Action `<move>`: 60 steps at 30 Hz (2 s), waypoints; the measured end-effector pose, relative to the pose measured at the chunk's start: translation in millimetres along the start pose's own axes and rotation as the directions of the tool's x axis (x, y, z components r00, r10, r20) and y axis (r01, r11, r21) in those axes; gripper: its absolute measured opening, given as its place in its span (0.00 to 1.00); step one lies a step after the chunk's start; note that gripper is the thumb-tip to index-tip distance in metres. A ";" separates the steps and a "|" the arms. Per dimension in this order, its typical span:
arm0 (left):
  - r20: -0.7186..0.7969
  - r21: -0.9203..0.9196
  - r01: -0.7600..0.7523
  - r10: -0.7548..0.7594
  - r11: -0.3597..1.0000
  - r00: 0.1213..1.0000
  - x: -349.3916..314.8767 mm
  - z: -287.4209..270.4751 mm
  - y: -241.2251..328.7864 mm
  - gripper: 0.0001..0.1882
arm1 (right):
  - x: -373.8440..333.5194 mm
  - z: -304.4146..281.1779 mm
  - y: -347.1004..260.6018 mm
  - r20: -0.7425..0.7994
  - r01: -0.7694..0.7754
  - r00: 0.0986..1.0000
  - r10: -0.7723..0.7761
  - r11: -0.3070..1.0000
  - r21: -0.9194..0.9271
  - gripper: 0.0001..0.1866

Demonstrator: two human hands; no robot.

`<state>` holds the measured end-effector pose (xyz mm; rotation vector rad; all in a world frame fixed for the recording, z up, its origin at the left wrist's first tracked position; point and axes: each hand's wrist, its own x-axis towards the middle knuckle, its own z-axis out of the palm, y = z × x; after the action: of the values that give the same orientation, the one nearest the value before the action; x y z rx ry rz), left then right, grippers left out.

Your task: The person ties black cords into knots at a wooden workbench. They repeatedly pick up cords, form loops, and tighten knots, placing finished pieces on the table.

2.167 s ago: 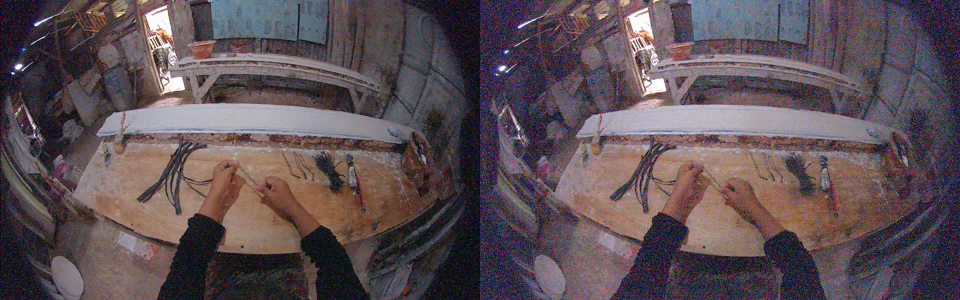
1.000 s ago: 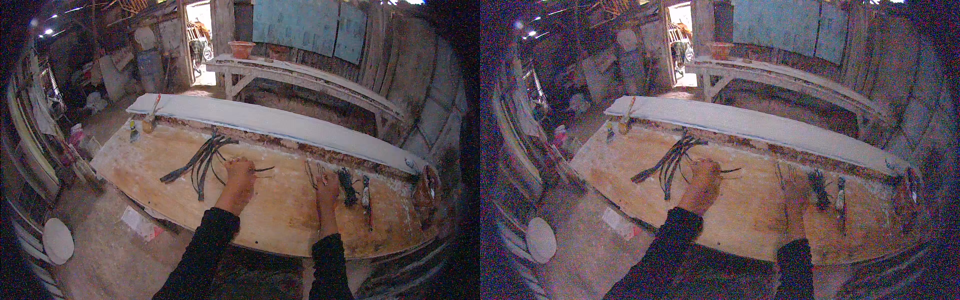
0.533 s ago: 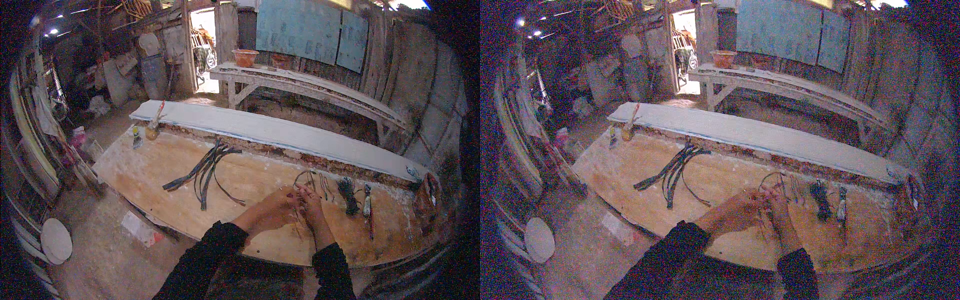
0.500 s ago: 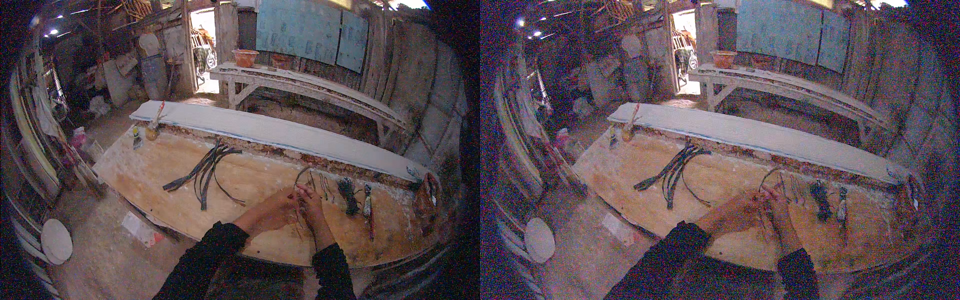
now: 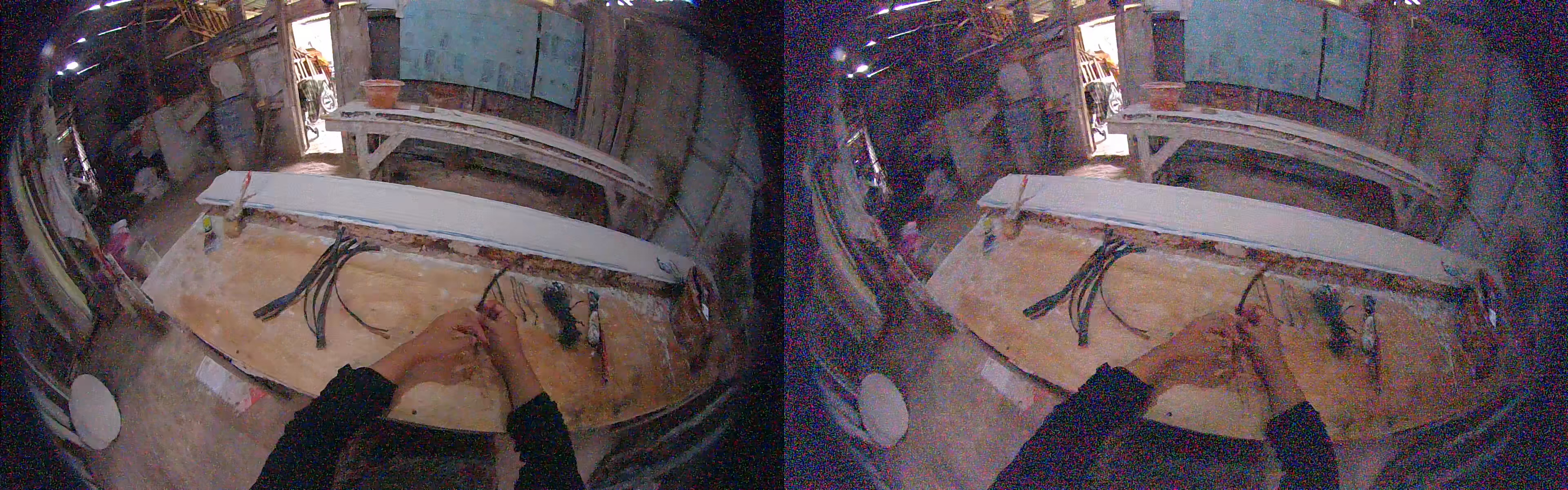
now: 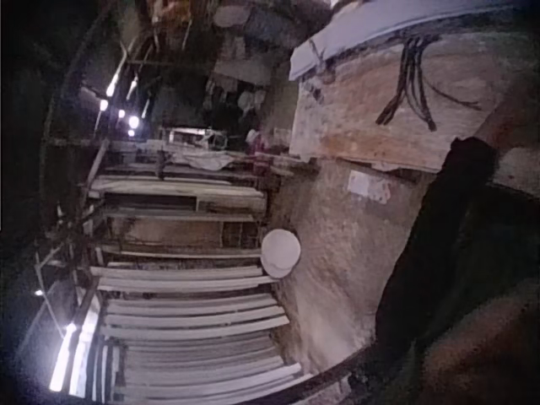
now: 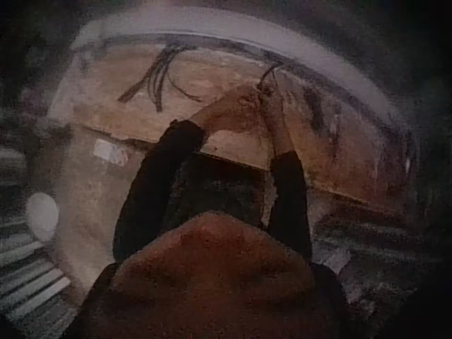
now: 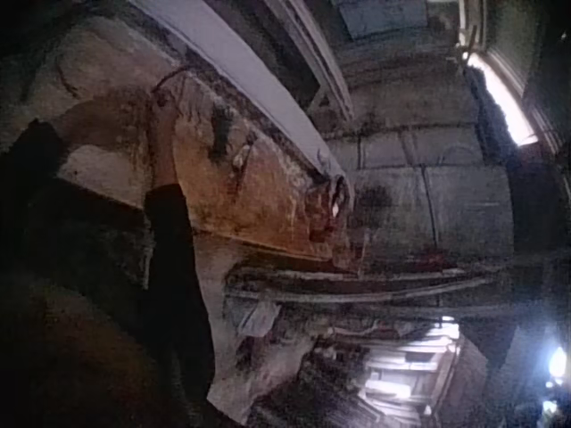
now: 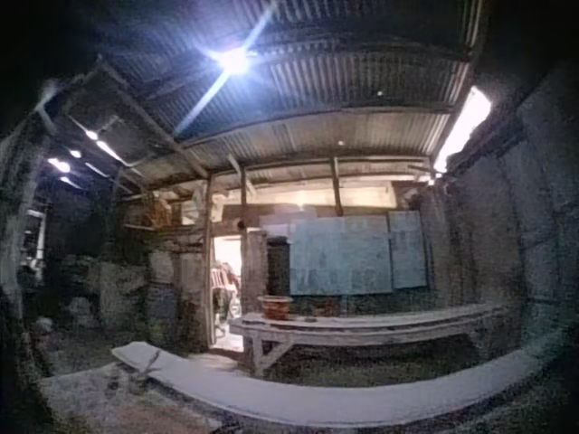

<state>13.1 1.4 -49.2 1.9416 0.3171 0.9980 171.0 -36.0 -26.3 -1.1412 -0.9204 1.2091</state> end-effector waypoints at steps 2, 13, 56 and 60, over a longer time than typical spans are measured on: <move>-0.087 -0.341 0.235 -0.279 0.910 0.956 6.1 -2.3 12.5 0.11 | -12.9 8.3 -18.6 -0.010 -0.071 0.997 0.071 0.995 -0.064 0.08; 0.028 -0.842 0.384 -0.680 0.378 0.732 7.4 -5.3 66.1 0.06 | -22.0 9.3 -17.1 0.164 -0.023 0.986 0.034 0.997 -0.072 0.09; 0.006 -0.873 0.300 -0.606 0.385 0.796 6.1 -9.7 48.6 0.06 | -14.7 8.7 -12.5 0.133 0.044 0.991 -0.024 0.988 -0.148 0.08; -0.008 -0.867 0.316 -0.647 0.384 0.763 8.0 -9.5 51.1 0.07 | -25.0 13.8 -27.7 0.137 -0.012 0.990 0.019 0.999 -0.053 0.10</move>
<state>2.8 -16.9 -1.0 0.6742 0.4807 0.8338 159.9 -58.1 4.8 -1.1180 -1.0540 1.2962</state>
